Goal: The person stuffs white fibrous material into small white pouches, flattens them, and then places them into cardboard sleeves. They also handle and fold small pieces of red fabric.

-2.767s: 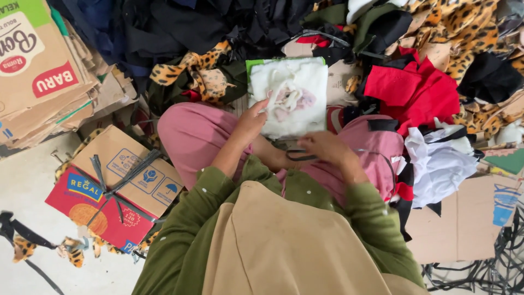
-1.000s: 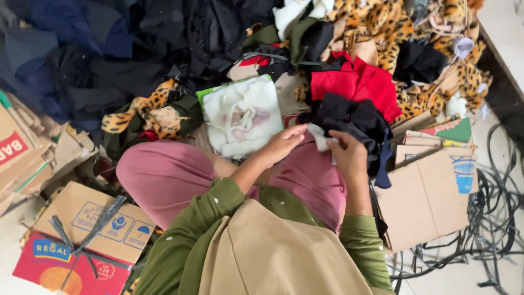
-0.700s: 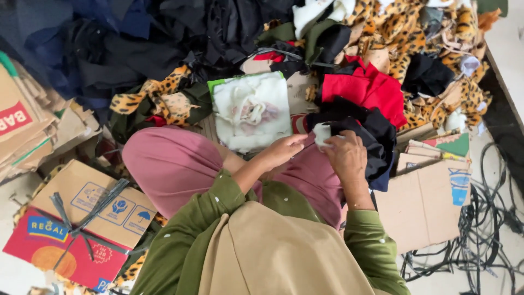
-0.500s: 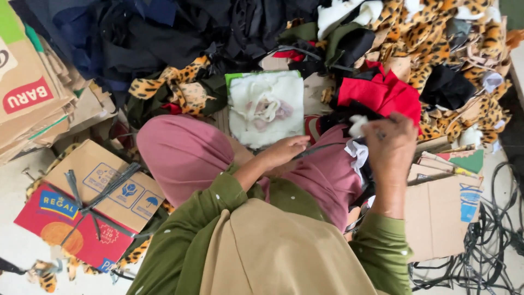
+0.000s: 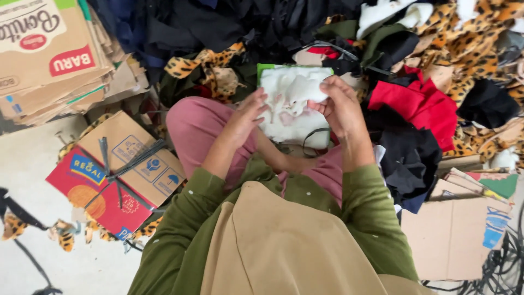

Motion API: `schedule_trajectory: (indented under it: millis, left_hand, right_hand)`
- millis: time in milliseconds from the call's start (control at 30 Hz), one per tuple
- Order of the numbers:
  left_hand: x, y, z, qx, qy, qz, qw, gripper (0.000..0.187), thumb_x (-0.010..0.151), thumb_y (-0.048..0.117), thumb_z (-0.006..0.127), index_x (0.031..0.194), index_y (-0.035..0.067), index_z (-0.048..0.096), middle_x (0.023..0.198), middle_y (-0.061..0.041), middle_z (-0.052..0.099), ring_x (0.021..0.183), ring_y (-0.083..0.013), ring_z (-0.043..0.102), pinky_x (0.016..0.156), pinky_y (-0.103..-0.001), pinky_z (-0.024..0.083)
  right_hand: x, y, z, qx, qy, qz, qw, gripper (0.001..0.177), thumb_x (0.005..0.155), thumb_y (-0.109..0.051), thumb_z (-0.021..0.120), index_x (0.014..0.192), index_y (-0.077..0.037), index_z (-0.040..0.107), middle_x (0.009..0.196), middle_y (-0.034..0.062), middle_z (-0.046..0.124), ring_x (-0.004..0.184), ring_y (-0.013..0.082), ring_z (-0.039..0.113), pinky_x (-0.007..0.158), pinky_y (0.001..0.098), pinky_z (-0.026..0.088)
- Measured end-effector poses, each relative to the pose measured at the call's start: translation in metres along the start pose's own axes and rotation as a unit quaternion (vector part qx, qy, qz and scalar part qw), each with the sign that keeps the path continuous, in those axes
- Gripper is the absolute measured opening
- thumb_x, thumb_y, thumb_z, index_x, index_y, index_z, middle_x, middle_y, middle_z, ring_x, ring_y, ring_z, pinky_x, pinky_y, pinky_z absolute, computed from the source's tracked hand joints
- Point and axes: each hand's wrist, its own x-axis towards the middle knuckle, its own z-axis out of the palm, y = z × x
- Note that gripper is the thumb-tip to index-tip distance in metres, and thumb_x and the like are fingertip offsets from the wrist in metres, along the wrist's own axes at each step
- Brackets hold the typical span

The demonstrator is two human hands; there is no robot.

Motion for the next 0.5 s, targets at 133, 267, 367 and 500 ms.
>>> schedule_trajectory:
  millis: [133, 267, 367, 500]
  left_hand:
    - [-0.009, -0.006, -0.034, -0.137, 0.057, 0.001, 0.989, 0.064, 0.108, 0.027, 0.056, 0.162, 0.01, 0.025, 0.167, -0.024, 0.018, 0.152, -0.0509, 0.019, 0.121, -0.067, 0.017]
    - [-0.001, -0.029, -0.038, -0.088, 0.064, 0.013, 0.994, 0.058, 0.108, 0.027, 0.055, 0.158, 0.009, 0.035, 0.162, -0.024, 0.032, 0.149, -0.0494, 0.027, 0.12, -0.064, 0.024]
    - [0.017, -0.058, -0.041, 0.0, 0.086, 0.034, 0.996, 0.051, 0.107, 0.022, 0.054, 0.155, 0.011, 0.042, 0.156, -0.021, 0.038, 0.144, -0.0431, 0.035, 0.116, -0.062, 0.033]
    - [0.019, -0.052, -0.015, 0.341, 0.013, 0.042, 0.939, 0.059, 0.105, 0.019, 0.049, 0.16, 0.009, 0.032, 0.166, -0.027, 0.018, 0.152, -0.0465, 0.02, 0.123, -0.062, 0.023]
  right_hand:
    - [0.023, 0.059, -0.031, -0.136, 0.066, 0.162, 0.975, 0.032, 0.088, -0.025, 0.071, 0.111, -0.006, 0.06, 0.085, 0.009, 0.071, 0.068, 0.0153, 0.073, 0.073, 0.0341, 0.067]
    - [0.029, 0.104, -0.09, -0.386, 0.098, 0.19, 0.897, 0.048, 0.09, -0.027, 0.07, 0.127, 0.002, 0.059, 0.088, 0.0194, 0.072, 0.07, 0.0245, 0.074, 0.073, 0.0437, 0.065]
    - [0.037, 0.12, -0.123, -0.618, 0.113, 0.14, 0.765, 0.044, 0.092, -0.04, 0.067, 0.121, -0.007, 0.068, 0.093, 0.0185, 0.073, 0.081, 0.0305, 0.074, 0.074, 0.046, 0.063]
    - [0.008, 0.104, -0.066, -0.784, 0.109, -0.008, 0.611, 0.056, 0.101, -0.043, 0.067, 0.15, -0.02, 0.052, 0.133, 0.0186, 0.054, 0.126, 0.0424, 0.057, 0.096, 0.0561, 0.057]
